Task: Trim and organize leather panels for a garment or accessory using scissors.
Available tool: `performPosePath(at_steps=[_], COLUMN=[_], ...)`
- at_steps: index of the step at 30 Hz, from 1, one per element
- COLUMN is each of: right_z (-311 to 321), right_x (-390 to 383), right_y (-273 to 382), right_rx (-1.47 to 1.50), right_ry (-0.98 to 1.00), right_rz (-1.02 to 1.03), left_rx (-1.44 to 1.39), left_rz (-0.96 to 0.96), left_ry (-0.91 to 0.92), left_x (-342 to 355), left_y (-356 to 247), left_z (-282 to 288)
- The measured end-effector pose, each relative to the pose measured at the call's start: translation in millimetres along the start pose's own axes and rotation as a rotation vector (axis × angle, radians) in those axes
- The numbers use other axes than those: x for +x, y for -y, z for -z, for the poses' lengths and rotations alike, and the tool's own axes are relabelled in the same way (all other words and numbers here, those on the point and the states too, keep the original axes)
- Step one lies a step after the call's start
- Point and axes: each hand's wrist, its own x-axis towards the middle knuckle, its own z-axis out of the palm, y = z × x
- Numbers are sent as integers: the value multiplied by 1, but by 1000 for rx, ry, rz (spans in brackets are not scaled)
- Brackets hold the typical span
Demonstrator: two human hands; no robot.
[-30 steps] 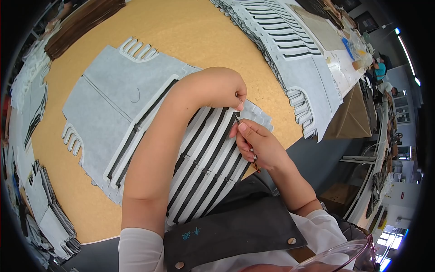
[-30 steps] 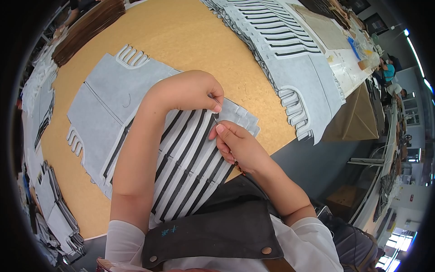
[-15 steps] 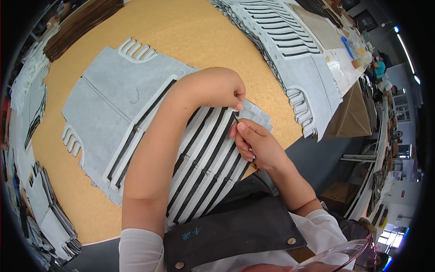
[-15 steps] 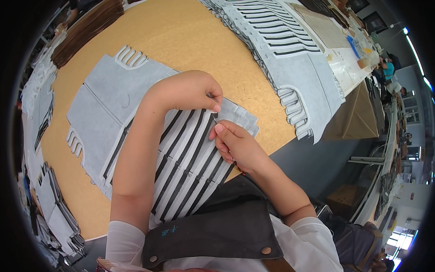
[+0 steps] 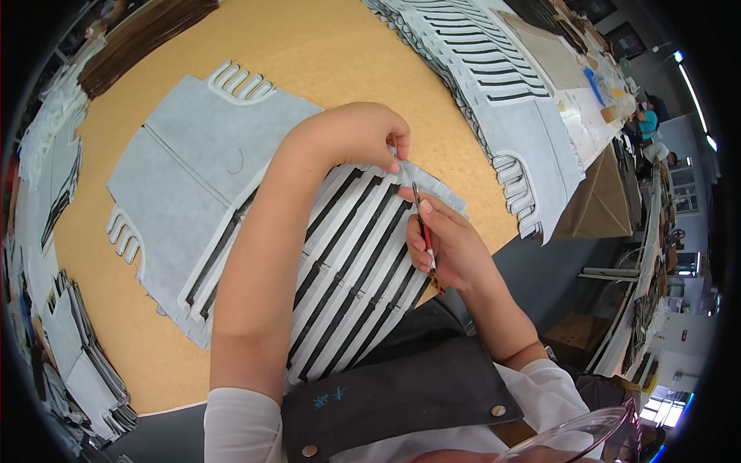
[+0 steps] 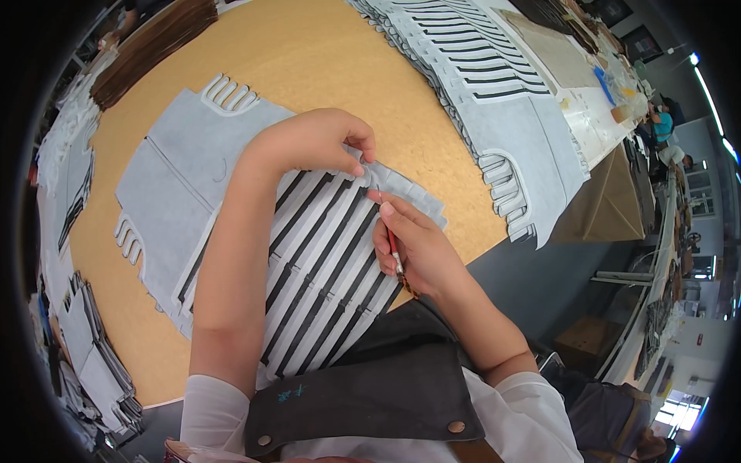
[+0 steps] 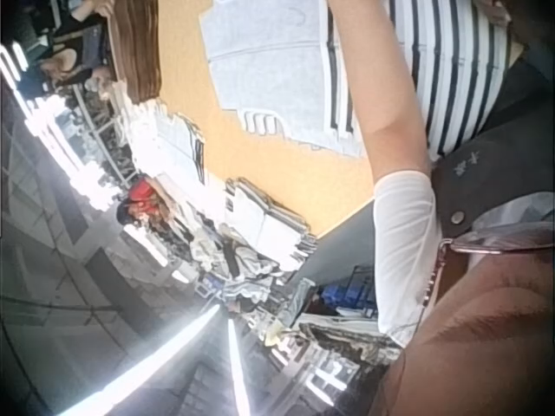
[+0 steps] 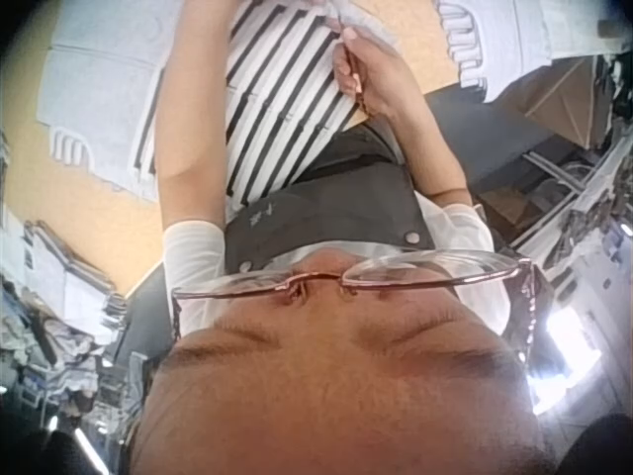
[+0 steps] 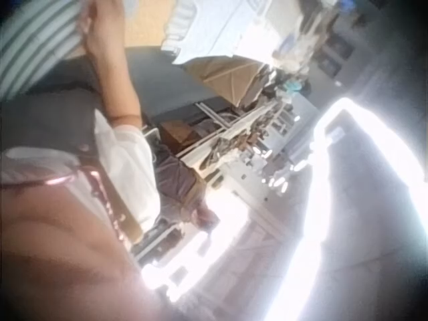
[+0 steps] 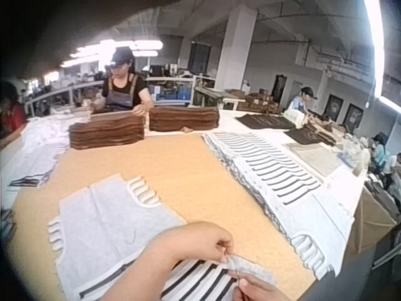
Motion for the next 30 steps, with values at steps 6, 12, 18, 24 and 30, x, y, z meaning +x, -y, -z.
performPosePath(at_steps=[6, 12, 18, 24, 30], right_z=[-4, -9, -8, -11, -12], right_x=[3, 10, 19, 20, 20], right_y=[2, 5, 3, 3, 3], right_rx=[-88, -205, -168, -184, -203], right_ry=[-37, -19, 45, 14, 11], right_rz=[-33, -91, -36, -32, -27], left_rx=[92, 84, 74, 61, 70], left_rz=[96, 77, 83, 81, 108], left_ry=[133, 42, 52, 46, 42], left_x=[6, -3, -3, -4, -4], left_y=[-3, -12, -11, -11, -14], left_z=[-8, 1, 2, 2, 3])
